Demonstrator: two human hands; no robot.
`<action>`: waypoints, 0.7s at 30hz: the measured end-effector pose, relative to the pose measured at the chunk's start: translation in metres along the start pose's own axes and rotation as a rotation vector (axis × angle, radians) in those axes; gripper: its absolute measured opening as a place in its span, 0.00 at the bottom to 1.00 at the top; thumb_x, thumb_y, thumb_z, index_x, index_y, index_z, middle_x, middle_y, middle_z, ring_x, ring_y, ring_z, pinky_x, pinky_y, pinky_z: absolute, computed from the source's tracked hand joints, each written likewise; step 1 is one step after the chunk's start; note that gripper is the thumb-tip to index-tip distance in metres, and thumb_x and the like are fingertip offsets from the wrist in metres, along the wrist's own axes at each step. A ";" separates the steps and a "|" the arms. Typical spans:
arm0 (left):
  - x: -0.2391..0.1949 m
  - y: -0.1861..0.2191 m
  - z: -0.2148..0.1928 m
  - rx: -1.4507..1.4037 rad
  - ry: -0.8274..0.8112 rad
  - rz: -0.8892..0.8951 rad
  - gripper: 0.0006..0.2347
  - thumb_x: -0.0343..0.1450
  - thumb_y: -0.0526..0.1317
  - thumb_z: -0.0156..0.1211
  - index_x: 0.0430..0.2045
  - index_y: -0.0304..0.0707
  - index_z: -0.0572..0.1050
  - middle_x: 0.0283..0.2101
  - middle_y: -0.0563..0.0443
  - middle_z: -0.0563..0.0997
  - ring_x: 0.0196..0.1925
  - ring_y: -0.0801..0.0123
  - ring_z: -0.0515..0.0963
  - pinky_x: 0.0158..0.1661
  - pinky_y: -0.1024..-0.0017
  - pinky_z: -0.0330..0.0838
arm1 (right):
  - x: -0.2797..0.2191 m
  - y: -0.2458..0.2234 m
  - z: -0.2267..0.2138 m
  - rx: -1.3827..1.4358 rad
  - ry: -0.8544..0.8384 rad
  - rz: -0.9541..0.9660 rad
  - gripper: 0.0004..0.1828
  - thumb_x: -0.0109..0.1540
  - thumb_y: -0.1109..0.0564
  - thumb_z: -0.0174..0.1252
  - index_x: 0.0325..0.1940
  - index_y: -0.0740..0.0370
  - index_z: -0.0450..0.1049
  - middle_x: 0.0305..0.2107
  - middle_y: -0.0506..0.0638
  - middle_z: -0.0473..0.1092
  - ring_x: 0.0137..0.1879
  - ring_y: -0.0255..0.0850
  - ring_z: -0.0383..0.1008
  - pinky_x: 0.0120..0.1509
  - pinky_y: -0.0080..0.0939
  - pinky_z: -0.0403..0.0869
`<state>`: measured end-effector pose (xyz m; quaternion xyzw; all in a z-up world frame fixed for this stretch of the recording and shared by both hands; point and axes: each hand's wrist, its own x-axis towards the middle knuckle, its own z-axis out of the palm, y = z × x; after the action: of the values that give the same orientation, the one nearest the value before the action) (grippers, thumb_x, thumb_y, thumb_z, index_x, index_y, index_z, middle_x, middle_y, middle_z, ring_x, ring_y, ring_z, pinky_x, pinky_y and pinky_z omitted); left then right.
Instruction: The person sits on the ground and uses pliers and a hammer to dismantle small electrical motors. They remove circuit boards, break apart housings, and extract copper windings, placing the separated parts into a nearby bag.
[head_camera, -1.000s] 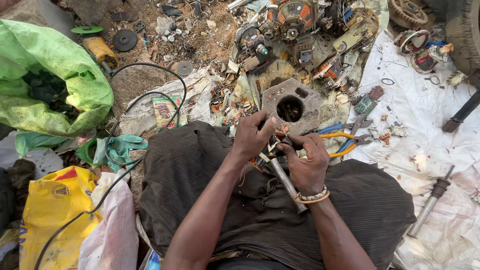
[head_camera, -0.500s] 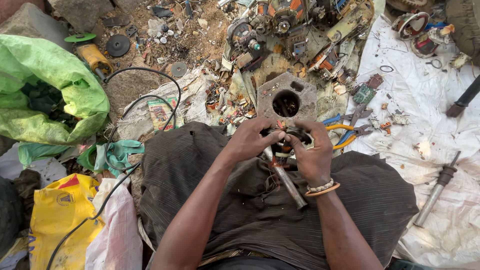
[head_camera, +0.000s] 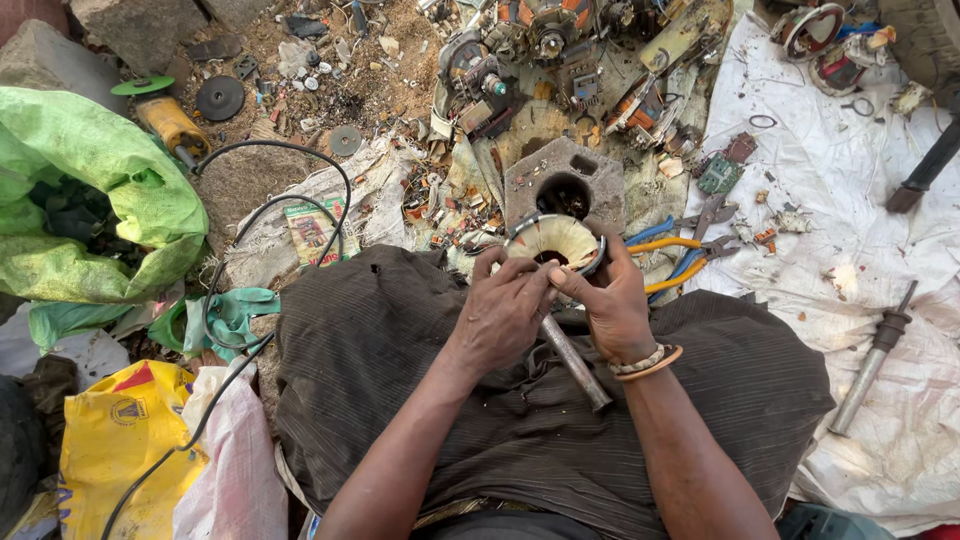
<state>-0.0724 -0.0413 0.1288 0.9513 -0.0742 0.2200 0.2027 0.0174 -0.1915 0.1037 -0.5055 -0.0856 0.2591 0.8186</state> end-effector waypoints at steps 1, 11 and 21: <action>0.001 -0.001 0.000 -0.018 0.009 0.008 0.14 0.77 0.40 0.58 0.51 0.26 0.76 0.38 0.47 0.83 0.49 0.63 0.79 0.64 0.57 0.57 | 0.000 -0.003 0.000 0.023 -0.026 -0.003 0.46 0.56 0.66 0.69 0.74 0.69 0.53 0.57 0.59 0.69 0.62 0.45 0.73 0.66 0.44 0.76; 0.008 -0.020 -0.003 -0.240 -0.001 -0.338 0.10 0.81 0.40 0.50 0.43 0.33 0.77 0.38 0.47 0.81 0.41 0.66 0.79 0.40 0.64 0.71 | -0.002 -0.008 0.001 0.176 -0.097 -0.105 0.45 0.57 0.72 0.65 0.76 0.69 0.54 0.61 0.61 0.68 0.67 0.48 0.72 0.72 0.46 0.74; -0.018 -0.073 -0.006 -0.663 0.236 -0.486 0.14 0.80 0.44 0.52 0.49 0.29 0.76 0.34 0.52 0.81 0.36 0.75 0.77 0.36 0.72 0.72 | 0.015 0.018 -0.019 0.421 0.057 0.159 0.24 0.60 0.71 0.56 0.61 0.71 0.65 0.49 0.60 0.73 0.58 0.53 0.78 0.65 0.50 0.80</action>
<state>-0.0737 0.0280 0.1002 0.7928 0.1091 0.2372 0.5508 0.0321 -0.1921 0.0768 -0.3356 0.0337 0.3207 0.8851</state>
